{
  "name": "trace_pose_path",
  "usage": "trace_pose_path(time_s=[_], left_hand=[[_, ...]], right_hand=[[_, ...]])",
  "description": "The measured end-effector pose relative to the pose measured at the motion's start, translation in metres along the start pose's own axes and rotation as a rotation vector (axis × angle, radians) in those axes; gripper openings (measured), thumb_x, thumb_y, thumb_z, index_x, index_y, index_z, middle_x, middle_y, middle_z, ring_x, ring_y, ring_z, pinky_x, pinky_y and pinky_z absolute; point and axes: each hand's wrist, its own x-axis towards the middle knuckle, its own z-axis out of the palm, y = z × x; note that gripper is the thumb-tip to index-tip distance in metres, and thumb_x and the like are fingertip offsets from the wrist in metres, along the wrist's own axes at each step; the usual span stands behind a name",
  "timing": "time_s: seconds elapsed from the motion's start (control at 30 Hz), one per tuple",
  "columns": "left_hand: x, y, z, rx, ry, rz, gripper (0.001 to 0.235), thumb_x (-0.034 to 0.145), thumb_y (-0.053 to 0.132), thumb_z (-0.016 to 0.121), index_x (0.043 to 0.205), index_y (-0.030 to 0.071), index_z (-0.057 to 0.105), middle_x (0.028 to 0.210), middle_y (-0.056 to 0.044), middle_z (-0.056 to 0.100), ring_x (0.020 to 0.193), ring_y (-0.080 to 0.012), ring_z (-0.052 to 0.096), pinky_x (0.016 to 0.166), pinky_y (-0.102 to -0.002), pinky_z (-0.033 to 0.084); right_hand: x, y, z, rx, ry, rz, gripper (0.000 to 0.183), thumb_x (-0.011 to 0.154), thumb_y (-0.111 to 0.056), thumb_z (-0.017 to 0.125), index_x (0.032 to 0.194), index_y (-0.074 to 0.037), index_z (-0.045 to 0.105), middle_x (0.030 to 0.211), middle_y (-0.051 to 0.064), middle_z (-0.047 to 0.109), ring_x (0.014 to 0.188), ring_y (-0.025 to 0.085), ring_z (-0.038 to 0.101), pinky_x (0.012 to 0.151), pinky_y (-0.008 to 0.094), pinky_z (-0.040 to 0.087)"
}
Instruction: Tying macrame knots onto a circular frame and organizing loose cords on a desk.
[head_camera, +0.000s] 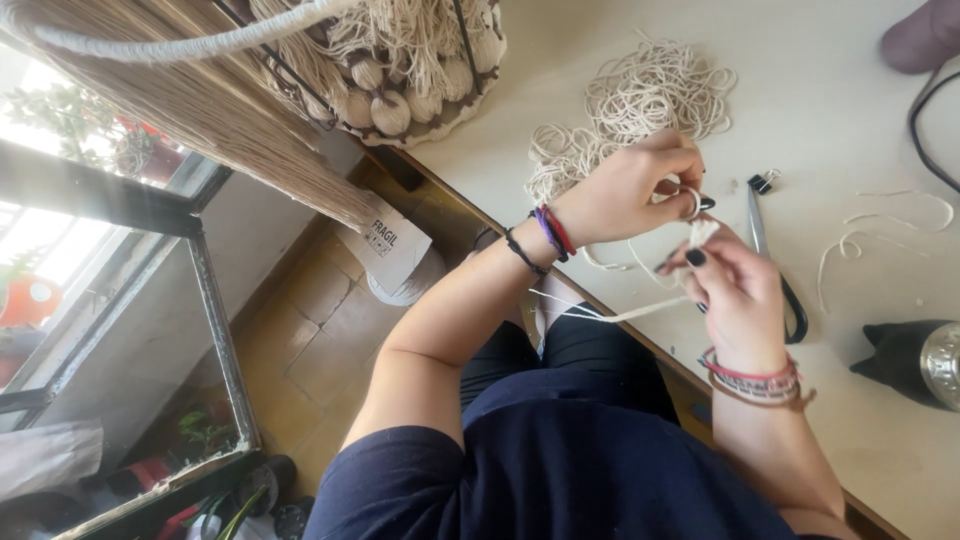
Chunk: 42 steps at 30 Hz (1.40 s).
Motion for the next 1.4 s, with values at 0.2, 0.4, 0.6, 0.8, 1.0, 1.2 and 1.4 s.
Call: trace_pose_path(time_s=[0.2,0.4,0.6,0.8,1.0,1.2,1.4], left_hand=[[-0.002,-0.044,-0.013,-0.097,0.11,0.052,0.014,0.09,0.007,0.065,0.104,0.006,0.068,0.1,-0.015,0.064,0.096,-0.0363,0.071,0.079,-0.049,0.064],[0.001,-0.043,-0.053,-0.524,0.229,-0.151,0.02,0.104,0.03,0.055,0.101,0.013,0.064,0.091,0.003,0.066,0.085,-0.0081,0.059,0.083,-0.025,0.048],[0.002,-0.027,-0.062,-0.91,0.186,-0.327,0.055,0.095,0.059,0.054,0.108,0.008,0.066,0.117,-0.017,0.071,0.113,-0.0265,0.068,0.09,-0.046,0.065],[0.001,-0.007,-0.082,-0.958,-0.085,-0.463,0.058,0.09,0.069,0.044,0.101,0.017,0.067,0.123,-0.005,0.069,0.112,-0.018,0.063,0.095,-0.043,0.052],[-0.015,0.004,-0.112,-1.151,0.039,-0.322,0.057,0.093,0.064,0.045,0.1,0.012,0.066,0.121,-0.014,0.07,0.118,-0.03,0.065,0.096,-0.051,0.056],[-0.04,-0.001,-0.11,-0.992,-0.09,-0.435,0.075,0.086,0.078,0.037,0.107,0.011,0.064,0.13,-0.015,0.066,0.125,-0.0277,0.063,0.085,-0.047,0.064],[-0.029,0.007,-0.079,0.005,-0.296,-0.395,0.05,0.089,0.058,0.049,0.115,0.018,0.063,0.119,-0.005,0.071,0.105,-0.0203,0.068,0.086,-0.035,0.054]], right_hand=[[-0.001,0.018,-0.004,0.066,-0.126,0.024,0.031,0.11,-0.006,0.049,0.085,-0.001,0.066,0.089,0.017,0.07,0.054,0.003,0.045,0.051,0.013,0.033],[-0.021,0.06,-0.022,-0.3,-0.265,0.401,0.023,0.1,-0.018,0.065,0.096,-0.003,0.082,0.068,0.001,0.063,0.063,0.009,0.05,0.067,0.024,0.042],[-0.022,0.061,-0.023,-0.667,-0.311,0.538,0.027,0.096,-0.016,0.059,0.099,-0.011,0.085,0.089,-0.007,0.084,0.06,0.01,0.057,0.069,0.024,0.048],[-0.021,0.071,-0.026,-1.04,-0.374,0.529,0.032,0.096,-0.029,0.054,0.1,-0.018,0.084,0.085,0.0,0.083,0.071,0.02,0.07,0.078,0.033,0.049],[-0.027,0.083,-0.041,-1.112,-0.29,0.488,0.031,0.098,-0.03,0.055,0.089,-0.024,0.085,0.059,0.004,0.071,0.055,0.022,0.057,0.063,0.035,0.041],[-0.027,0.063,-0.046,-1.154,-0.269,0.521,0.03,0.098,-0.033,0.055,0.092,-0.03,0.085,0.051,0.008,0.058,0.051,0.025,0.054,0.062,0.037,0.039],[-0.026,0.061,-0.043,-1.046,-0.136,0.149,0.019,0.096,-0.02,0.065,0.102,-0.009,0.08,0.135,-0.001,0.072,0.081,0.022,0.073,0.083,0.037,0.053]])
